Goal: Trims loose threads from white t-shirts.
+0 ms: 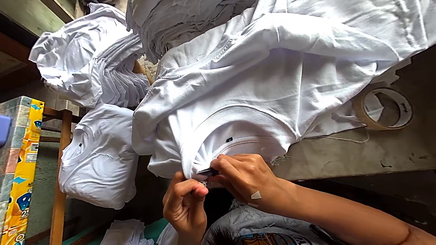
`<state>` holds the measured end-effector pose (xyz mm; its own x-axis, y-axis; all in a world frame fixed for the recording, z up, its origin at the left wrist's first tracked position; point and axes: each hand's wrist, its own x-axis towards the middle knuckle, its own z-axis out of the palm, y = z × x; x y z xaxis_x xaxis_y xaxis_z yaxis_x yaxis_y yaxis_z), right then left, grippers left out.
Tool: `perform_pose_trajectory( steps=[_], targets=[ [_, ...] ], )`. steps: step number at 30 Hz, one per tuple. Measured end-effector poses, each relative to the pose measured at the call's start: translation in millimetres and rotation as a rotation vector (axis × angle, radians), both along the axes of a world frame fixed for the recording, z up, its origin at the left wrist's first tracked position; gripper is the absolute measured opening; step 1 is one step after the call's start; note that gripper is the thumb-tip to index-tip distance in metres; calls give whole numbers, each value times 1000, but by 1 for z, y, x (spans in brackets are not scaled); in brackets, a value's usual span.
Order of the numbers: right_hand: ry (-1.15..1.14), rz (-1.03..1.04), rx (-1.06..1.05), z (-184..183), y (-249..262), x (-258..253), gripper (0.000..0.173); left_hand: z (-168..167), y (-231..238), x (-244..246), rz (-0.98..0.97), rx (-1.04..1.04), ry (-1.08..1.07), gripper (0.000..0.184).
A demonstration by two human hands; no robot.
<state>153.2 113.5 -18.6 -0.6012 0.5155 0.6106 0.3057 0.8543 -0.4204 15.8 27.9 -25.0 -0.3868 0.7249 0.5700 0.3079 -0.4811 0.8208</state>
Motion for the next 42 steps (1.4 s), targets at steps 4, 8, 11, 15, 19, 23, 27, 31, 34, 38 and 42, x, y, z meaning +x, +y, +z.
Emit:
perform_pose_trajectory(
  steps=[4, 8, 11, 15, 19, 23, 27, 31, 34, 38, 42],
  targets=[
    [77, -67, -64, -1, 4, 1, 32, -1, -3, 0, -45, -16, -47, 13],
    [155, 265, -432, 6, -6, 16, 35, 10, 1, -12, -137, -37, -84, 30],
    [-2, 18, -278, 19, 20, 43, 33, 28, 40, -53, -128, -8, 25, 46],
    [-237, -664, -139, 39, 141, 101, 62, -3, 119, -112, 88, -324, 500, 73],
    [-295, -666, -284, 22, 176, 129, 60, -7, 127, -98, 236, -582, 581, 54],
    [67, -627, -255, 21, 117, 140, 39, 14, 78, 9, -69, -217, 681, 39],
    [358, -650, -357, -4, 56, 144, 38, -12, 84, 94, -403, -36, 691, 16],
    [401, -603, -452, -27, 25, 138, 39, 15, 108, 82, -201, 84, 502, 27],
    [334, -499, -362, -33, 6, 117, 37, 19, 119, 73, -200, 125, 234, 14],
    [334, -407, -213, -29, -5, 85, 29, 29, 103, 68, -388, 25, 112, 20],
    [332, -376, -154, -17, 4, 76, 24, 26, 89, 66, -446, -18, 143, 23]
  ],
)
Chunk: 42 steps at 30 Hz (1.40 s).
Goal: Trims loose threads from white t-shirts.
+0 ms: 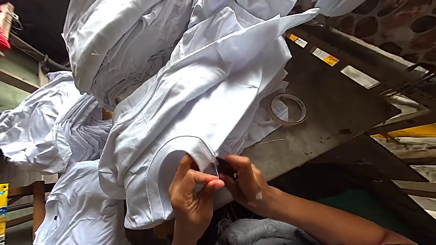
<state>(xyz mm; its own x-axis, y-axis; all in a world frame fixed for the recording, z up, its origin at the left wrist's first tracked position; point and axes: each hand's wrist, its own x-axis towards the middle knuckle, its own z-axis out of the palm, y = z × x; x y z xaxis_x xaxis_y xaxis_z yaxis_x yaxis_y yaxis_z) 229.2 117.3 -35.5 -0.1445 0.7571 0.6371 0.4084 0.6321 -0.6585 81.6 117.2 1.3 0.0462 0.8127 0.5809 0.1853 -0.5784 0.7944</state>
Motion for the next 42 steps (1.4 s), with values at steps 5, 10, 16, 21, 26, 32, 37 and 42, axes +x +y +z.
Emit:
perform_pose_trajectory(
  steps=[5, 10, 16, 21, 26, 32, 37, 42],
  targets=[
    [15, -125, -70, 14, 22, 21, 28, -6, -8, 2, -55, -45, 17, 21],
    [-578, -40, -274, 39, 36, 32, 39, -37, -20, 40, 328, 328, 770, 18],
    [-69, 110, -240, 27, 35, 38, 12, -32, -22, 26, 366, -30, 379, 13],
    [464, 278, -652, 4, 24, 33, 20, -30, -28, 10, -122, -210, -284, 17],
    [-357, -41, -7, 5, 6, 52, 34, -32, -29, 10, -104, -167, -313, 18],
    [-420, -72, 20, 14, 7, 37, 37, -33, -30, 14, -82, -81, -140, 21],
    [-164, -56, -283, 8, 23, 37, 42, -3, -69, -20, 354, -1, 417, 64],
    [-170, -121, -52, 9, 35, 2, 34, -13, -75, -66, 918, -450, 877, 47]
  ],
)
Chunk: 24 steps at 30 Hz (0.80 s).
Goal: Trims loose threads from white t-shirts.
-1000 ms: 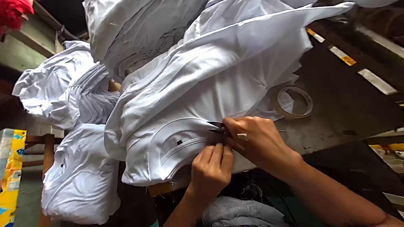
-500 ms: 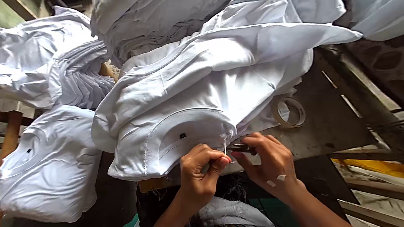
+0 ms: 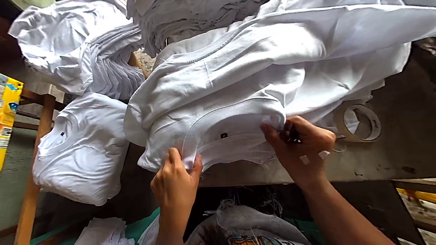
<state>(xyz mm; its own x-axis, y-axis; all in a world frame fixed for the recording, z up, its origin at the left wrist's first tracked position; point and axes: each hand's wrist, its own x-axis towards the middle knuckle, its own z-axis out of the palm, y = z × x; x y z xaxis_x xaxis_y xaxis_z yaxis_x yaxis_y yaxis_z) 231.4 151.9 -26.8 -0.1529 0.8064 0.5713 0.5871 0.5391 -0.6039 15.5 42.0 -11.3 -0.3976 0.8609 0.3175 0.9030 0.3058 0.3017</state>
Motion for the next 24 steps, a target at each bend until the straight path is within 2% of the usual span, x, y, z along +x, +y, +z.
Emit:
perform_pose_trajectory(
  steps=[1, 3, 4, 5, 7, 8, 9, 10, 12, 14, 16, 18, 20, 21, 22, 24],
  targets=[
    [-55, -31, 96, 0, 0, -4, 30, -4, -1, -5, 26, 38, -15, 31],
    [-192, -76, 177, -2, -4, -8, 23, -10, -4, -16, 19, 349, -198, 22],
    [-272, -75, 164, -5, -6, -6, 20, -14, -1, -18, -22, 561, -431, 18],
    [-347, -57, 126, -10, -9, -2, 19, -18, 3, -18, -54, 743, -755, 19],
    [-455, -49, 81, -14, -14, 5, 20, -18, 12, -13, -26, 956, -1500, 40],
    [-477, -50, 68, -13, -16, 7, 21, -17, 14, -12, -24, 973, -1725, 42],
    [-484, -48, 52, -12, -19, 10, 22, -16, 13, -11, -33, 974, -1844, 42],
    [-484, -48, 40, -11, -20, 11, 23, -15, 12, -10, -65, 966, -1877, 41],
    [-472, -59, 23, -9, -20, 10, 22, -14, 10, -10, -175, 956, -1840, 32],
    [-421, -40, 5, -4, -18, 8, 22, -14, 6, -11, -298, 947, -1808, 15],
    [-303, 33, 17, 7, -13, 6, 22, -13, 7, -14, -341, 929, -1723, 12],
    [-208, 100, 73, 28, 5, 9, 22, -8, 19, -27, -304, 883, -1425, 16],
    [-223, 67, 147, 52, 42, 6, 25, -2, 44, -55, -258, 804, -994, 17],
    [-275, 25, 108, 62, 65, 4, 32, -1, 62, -72, -263, 734, -795, 18],
    [-330, -27, 32, 65, 92, 3, 38, -4, 82, -89, -277, 628, -641, 27],
    [-427, -119, -127, 52, 141, 10, 44, -22, 116, -114, -268, 303, -510, 45]
  ],
)
